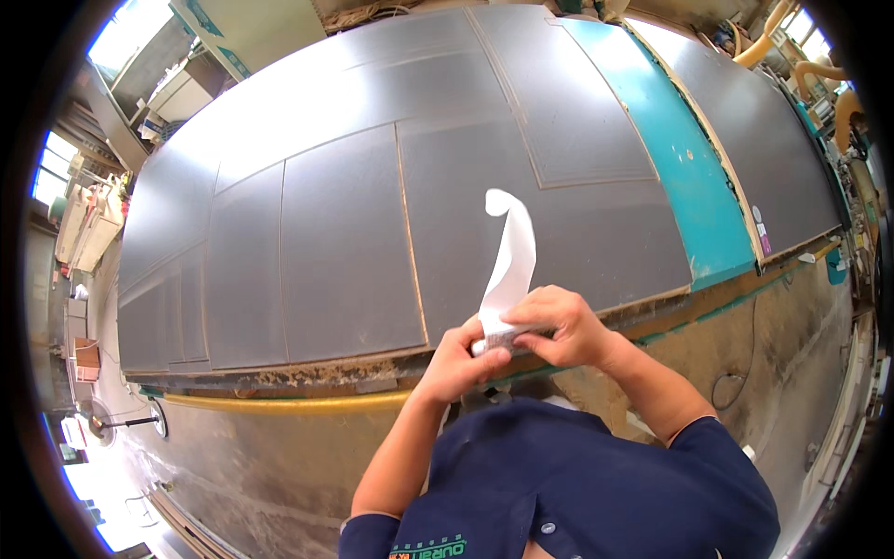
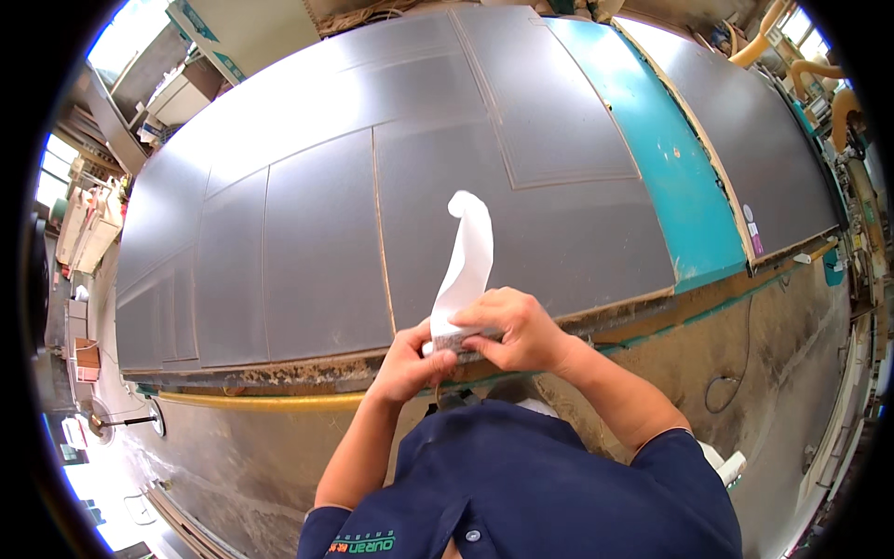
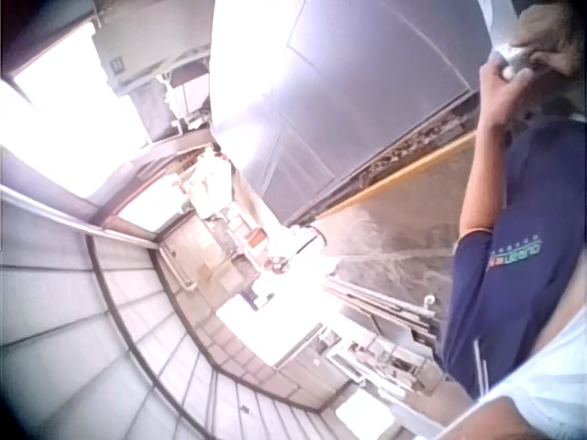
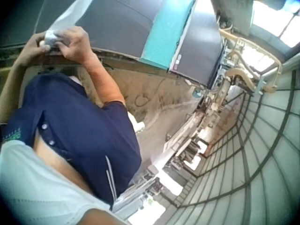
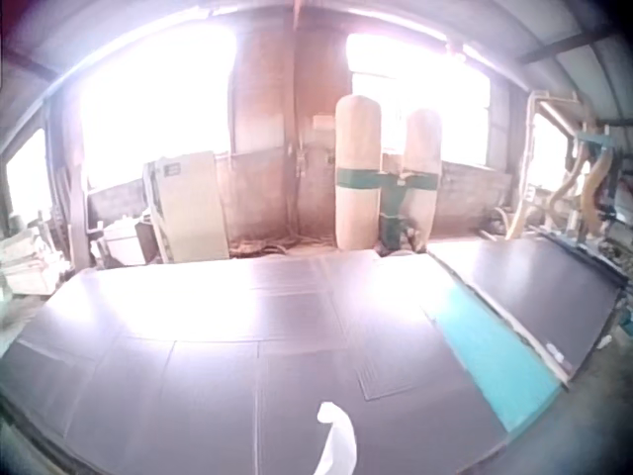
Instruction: The person peels white labels from large grey panels on a machine bed, carries an L-shaped panel and a rectangular panel across a workshop to stacks, and picks up thin wooden strips from the floor.
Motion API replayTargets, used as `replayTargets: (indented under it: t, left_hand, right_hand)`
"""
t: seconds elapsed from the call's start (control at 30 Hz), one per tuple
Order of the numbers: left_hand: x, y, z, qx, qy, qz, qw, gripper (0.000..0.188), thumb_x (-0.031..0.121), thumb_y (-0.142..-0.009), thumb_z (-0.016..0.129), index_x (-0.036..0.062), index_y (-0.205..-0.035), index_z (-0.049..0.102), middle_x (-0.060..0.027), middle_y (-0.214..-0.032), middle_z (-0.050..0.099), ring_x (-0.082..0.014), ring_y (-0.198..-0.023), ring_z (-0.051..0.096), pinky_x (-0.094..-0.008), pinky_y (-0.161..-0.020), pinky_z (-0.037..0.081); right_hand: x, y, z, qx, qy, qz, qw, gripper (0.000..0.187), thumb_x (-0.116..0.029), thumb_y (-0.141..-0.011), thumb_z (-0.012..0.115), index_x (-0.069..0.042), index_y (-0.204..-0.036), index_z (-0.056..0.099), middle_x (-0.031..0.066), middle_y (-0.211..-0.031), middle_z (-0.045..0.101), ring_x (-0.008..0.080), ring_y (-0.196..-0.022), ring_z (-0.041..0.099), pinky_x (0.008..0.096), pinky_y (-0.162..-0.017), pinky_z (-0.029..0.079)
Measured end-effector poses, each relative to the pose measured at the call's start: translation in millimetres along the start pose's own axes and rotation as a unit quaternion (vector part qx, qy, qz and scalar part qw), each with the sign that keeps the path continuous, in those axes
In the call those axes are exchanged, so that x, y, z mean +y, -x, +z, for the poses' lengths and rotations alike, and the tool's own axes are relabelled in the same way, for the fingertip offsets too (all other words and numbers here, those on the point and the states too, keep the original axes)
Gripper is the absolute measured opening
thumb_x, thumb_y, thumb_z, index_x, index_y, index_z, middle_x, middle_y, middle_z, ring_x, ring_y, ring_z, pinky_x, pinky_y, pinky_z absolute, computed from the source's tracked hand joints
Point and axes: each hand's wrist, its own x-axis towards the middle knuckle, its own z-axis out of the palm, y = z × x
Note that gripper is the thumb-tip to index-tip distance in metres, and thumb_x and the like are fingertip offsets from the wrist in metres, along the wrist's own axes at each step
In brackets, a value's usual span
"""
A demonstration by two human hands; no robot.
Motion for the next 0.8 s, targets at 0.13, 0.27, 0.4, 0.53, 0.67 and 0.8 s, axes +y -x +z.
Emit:
replayTargets:
  t: [0.13, 0.27, 0.4, 0.53, 0.67, 0.8]
  left_hand:
    - [-5.3, -22.0, 30.0, 0.065, 0.042, 0.011, 0.997, 0.026, 0.014, -0.083, 0.063, 0.0021, -0.105, 0.056, -0.0004, -0.069, 0.054, -0.0059, -0.053, 0.047, -0.0196, -0.046, 0.037]
    - [-5.5, -48.7, 48.0, 0.119, 0.076, -0.026, 0.99, 0.019, 0.01, -0.085, 0.058, 0.0001, -0.102, 0.055, -0.004, -0.071, 0.056, -0.0088, -0.054, 0.05, -0.0219, -0.048, 0.042]
    - [0.6, -72.2, 60.8, 0.132, 0.042, -0.047, 0.989, 0.019, 0.008, -0.085, 0.058, -0.0005, -0.102, 0.056, -0.0042, -0.071, 0.056, -0.0094, -0.058, 0.053, -0.0222, -0.051, 0.045]
    - [-0.6, -89.4, 65.7, 0.124, 0.024, -0.076, 0.989, 0.024, 0.004, -0.083, 0.058, -0.0013, -0.106, 0.056, -0.0038, -0.074, 0.058, -0.0088, -0.06, 0.054, -0.0219, -0.052, 0.046]
    - [-12.6, -94.8, 61.8, 0.155, 0.057, -0.097, 0.981, 0.027, 0.0, -0.079, 0.059, -0.0041, -0.106, 0.055, -0.0065, -0.079, 0.061, -0.0105, -0.061, 0.055, -0.023, -0.051, 0.047]
    - [-19.4, -97.3, 51.4, 0.19, 0.142, -0.102, 0.966, 0.026, -0.002, -0.075, 0.058, -0.006, -0.101, 0.056, -0.0091, -0.077, 0.062, -0.012, -0.061, 0.057, -0.0225, -0.049, 0.047]
  right_hand:
    - [34.6, -4.4, -23.0, 0.033, 0.005, -0.093, 0.995, 0.022, -0.007, -0.064, 0.072, -0.009, -0.086, 0.068, 0.0063, -0.07, 0.063, 0.0236, -0.064, 0.06, 0.0323, -0.061, 0.046]
    - [62.7, -7.4, -49.2, 0.0, -0.054, -0.041, 0.998, 0.018, -0.005, -0.067, 0.071, -0.005, -0.084, 0.067, 0.0087, -0.074, 0.064, 0.0221, -0.07, 0.061, 0.03, -0.065, 0.047]
    - [93.7, -14.6, -72.4, -0.078, -0.245, 0.136, 0.957, 0.011, -0.007, -0.074, 0.068, -0.001, -0.082, 0.065, 0.0078, -0.079, 0.066, 0.0146, -0.075, 0.061, 0.0274, -0.072, 0.047]
    - [139.6, -31.4, -91.8, -0.101, -0.373, 0.199, 0.901, 0.008, -0.009, -0.079, 0.064, -0.001, -0.079, 0.063, 0.0047, -0.079, 0.065, 0.0103, -0.076, 0.057, 0.027, -0.074, 0.046]
    - [215.9, -85.7, -143.4, 0.243, -0.336, 0.193, 0.889, 0.007, -0.009, -0.083, 0.06, -0.003, -0.079, 0.06, 0.0027, -0.081, 0.064, 0.0079, -0.072, 0.055, 0.0244, -0.066, 0.046]
    - [317.9, -106.8, -208.8, 0.298, 0.296, -0.057, 0.906, 0.007, -0.007, -0.077, 0.062, -0.006, -0.083, 0.06, 0.0075, -0.088, 0.064, 0.0232, -0.079, 0.06, 0.0354, -0.072, 0.048]
